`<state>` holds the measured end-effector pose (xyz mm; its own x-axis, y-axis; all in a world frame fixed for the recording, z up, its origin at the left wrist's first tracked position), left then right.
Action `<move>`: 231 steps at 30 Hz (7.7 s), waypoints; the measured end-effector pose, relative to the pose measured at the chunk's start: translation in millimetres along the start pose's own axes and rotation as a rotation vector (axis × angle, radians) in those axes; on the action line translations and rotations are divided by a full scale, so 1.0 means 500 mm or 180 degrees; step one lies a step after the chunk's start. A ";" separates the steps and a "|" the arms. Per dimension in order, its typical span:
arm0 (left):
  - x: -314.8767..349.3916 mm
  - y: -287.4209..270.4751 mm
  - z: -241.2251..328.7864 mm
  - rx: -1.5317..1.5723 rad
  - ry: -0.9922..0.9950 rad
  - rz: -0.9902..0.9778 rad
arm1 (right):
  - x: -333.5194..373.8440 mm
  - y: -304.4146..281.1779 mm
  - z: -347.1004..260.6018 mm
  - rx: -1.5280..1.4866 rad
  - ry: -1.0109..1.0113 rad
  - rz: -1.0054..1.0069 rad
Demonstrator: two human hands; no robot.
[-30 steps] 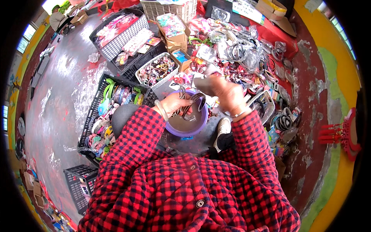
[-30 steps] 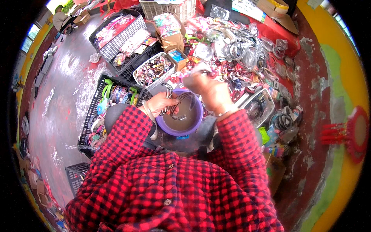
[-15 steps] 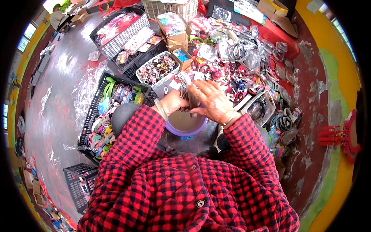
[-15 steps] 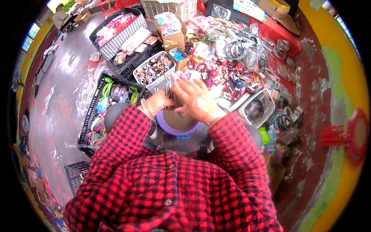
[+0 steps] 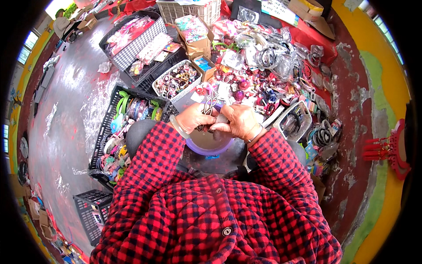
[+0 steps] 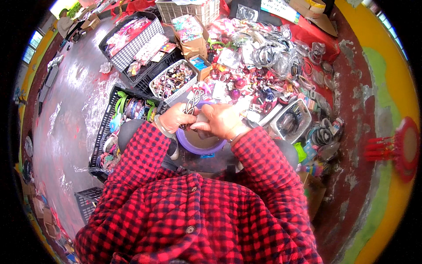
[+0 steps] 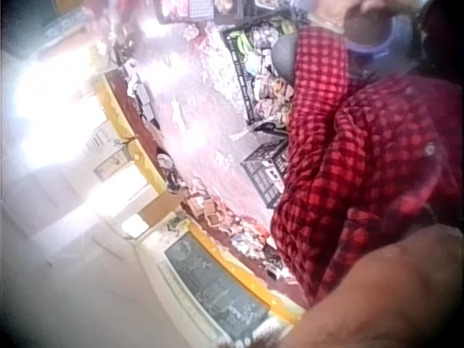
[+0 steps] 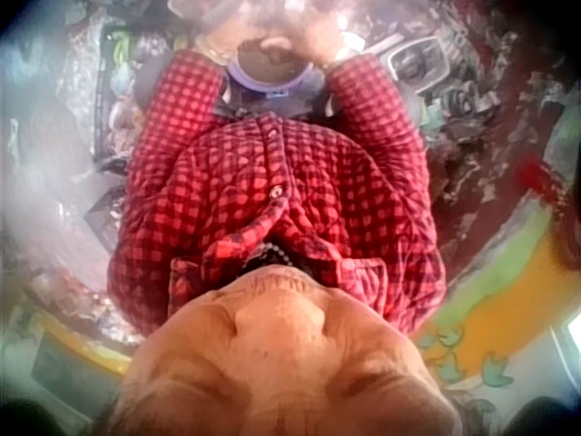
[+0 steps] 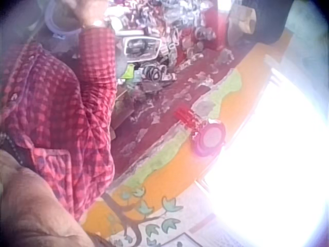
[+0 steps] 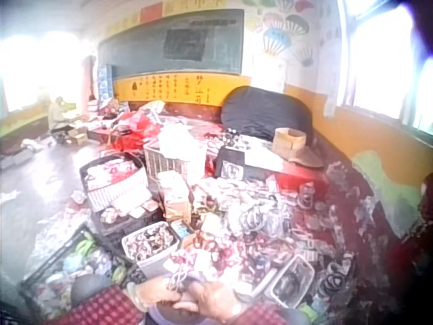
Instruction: The person sits on the floor and sorts through various hair accessories, including hair ties and clips, from plastic bags and crates. They remove items from packaging, separate them, and place them into a purple bucket or back into the crates.
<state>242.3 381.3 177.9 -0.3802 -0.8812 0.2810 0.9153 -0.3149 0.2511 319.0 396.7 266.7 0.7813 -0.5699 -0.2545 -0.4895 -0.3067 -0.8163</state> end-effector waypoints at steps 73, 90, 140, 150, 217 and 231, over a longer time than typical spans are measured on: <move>0.013 0.020 0.005 -0.0478 -0.0082 -0.0216 | 0.022 -0.041 0.126 -0.1030 0.0492 0.0120; 0.010 -0.117 0.002 0.0874 0.0282 0.1455 | 0.064 -0.017 0.316 -0.5102 0.1997 0.1694; -0.037 -0.119 -0.043 -0.0728 0.0674 0.1800 | -0.014 0.107 0.033 0.0450 0.0159 -0.0009; -0.014 -0.127 0.022 -0.1086 0.0981 0.1669 | 0.002 0.111 0.037 0.0293 -0.0284 -0.0144; 0.023 -0.074 0.050 0.0976 0.0239 0.0578 | 0.023 0.089 0.015 0.0192 -0.0680 -0.0281; 0.029 -0.064 0.074 0.1552 0.0665 0.0821 | 0.010 0.075 0.021 0.0009 -0.0474 -0.0093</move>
<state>202.6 391.5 208.2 -0.0740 -0.9741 0.2135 0.7892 0.0737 0.6096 308.7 390.5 229.3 0.8441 -0.4413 -0.3046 -0.4649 -0.3191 -0.8259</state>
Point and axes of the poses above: each hand's wrist, its own x-axis away from the middle knuckle, its own y-axis out of the palm, z = x × y, the point moved 10 cm from there along -x, towards the middle knuckle, and after that the axes turned 5 degrees about -x, right-handed, at the moved point
